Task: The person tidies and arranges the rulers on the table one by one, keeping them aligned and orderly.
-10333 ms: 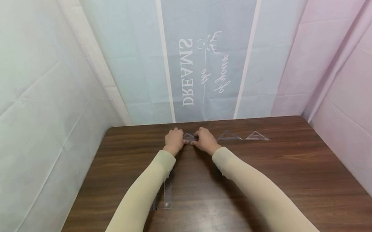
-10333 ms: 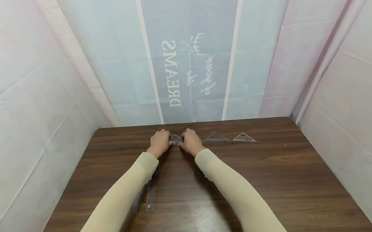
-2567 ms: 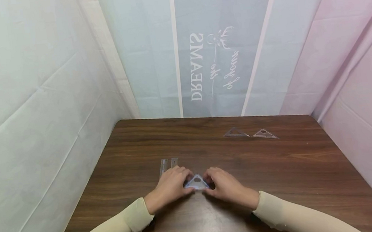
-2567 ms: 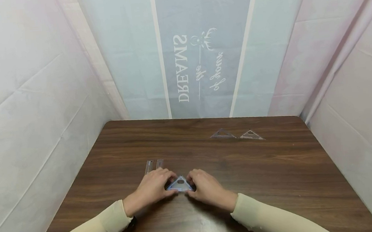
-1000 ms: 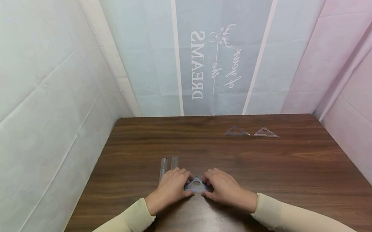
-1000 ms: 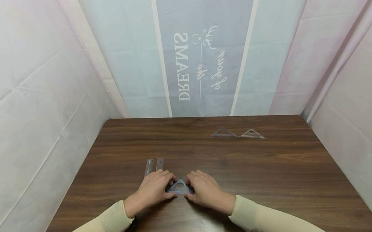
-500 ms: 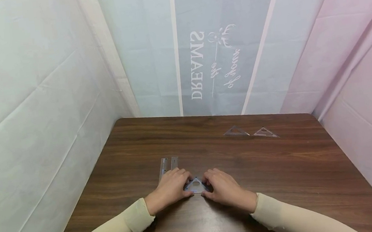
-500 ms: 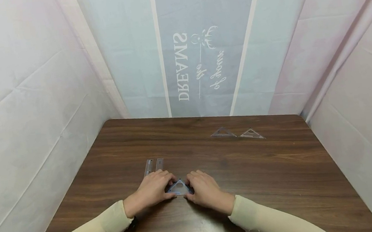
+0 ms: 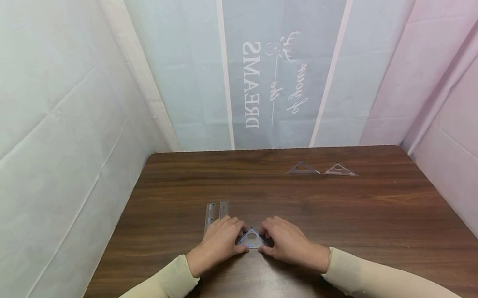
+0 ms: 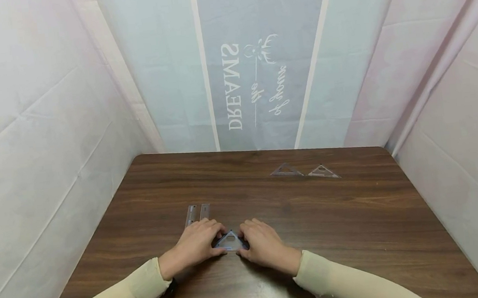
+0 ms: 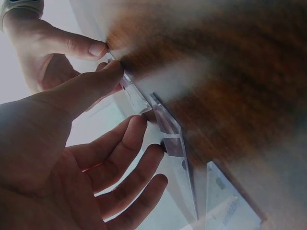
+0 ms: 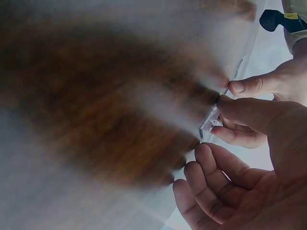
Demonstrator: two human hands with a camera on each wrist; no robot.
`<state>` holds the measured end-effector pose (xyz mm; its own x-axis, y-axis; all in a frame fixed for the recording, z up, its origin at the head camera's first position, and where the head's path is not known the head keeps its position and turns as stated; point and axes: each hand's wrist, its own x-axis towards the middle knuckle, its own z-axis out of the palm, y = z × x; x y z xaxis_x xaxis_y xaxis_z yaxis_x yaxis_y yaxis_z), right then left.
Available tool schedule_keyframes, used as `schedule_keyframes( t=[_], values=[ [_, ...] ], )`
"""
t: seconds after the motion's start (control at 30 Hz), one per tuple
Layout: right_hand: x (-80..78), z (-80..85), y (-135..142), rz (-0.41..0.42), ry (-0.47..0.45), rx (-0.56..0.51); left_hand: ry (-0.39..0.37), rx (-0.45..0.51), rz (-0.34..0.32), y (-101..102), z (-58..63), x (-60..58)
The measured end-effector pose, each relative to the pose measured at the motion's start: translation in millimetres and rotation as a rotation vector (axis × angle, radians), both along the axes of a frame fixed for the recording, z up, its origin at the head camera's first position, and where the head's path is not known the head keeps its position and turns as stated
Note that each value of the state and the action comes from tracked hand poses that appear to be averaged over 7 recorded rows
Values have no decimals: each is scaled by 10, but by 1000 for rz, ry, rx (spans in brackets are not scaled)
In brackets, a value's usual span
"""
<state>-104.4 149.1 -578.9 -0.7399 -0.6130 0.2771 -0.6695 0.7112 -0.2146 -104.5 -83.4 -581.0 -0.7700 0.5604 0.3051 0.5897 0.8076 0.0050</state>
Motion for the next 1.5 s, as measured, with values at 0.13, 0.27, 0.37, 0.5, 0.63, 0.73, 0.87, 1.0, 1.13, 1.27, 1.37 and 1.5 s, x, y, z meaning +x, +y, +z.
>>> schedule_keyframes(
  t=[0.13,0.27,0.37,0.5,0.63,0.73,0.87,1.0,1.13,1.27,1.37,1.5],
  values=[
    [0,43,11,2,-14,-6,-23,-2,-2,6,63,0],
    [-8,82,32,2,-49,-29,-38,8,-10,13,120,-16],
    [-18,111,53,-4,-69,-50,-42,26,-15,22,169,-35],
    [-34,164,86,-9,-72,-70,-40,48,-12,41,252,-66],
    [-63,217,129,-22,-67,-86,-50,60,0,71,314,-94],
    [-101,260,180,-40,-80,-99,-69,64,3,106,359,-124],
    [-167,306,262,-65,-104,-116,-90,74,-15,169,439,-183],
    [-230,356,337,-89,-132,-142,-126,105,-34,223,534,-251],
    [-284,383,424,-106,-141,-159,-158,145,-37,269,585,-336],
    [-326,395,512,-112,-124,-164,-176,179,-36,314,617,-421],
    [-352,397,579,-115,-115,-178,-182,184,-41,352,626,-483],
    [-397,392,646,-114,-103,-197,-179,178,-40,397,628,-575]
  ],
)
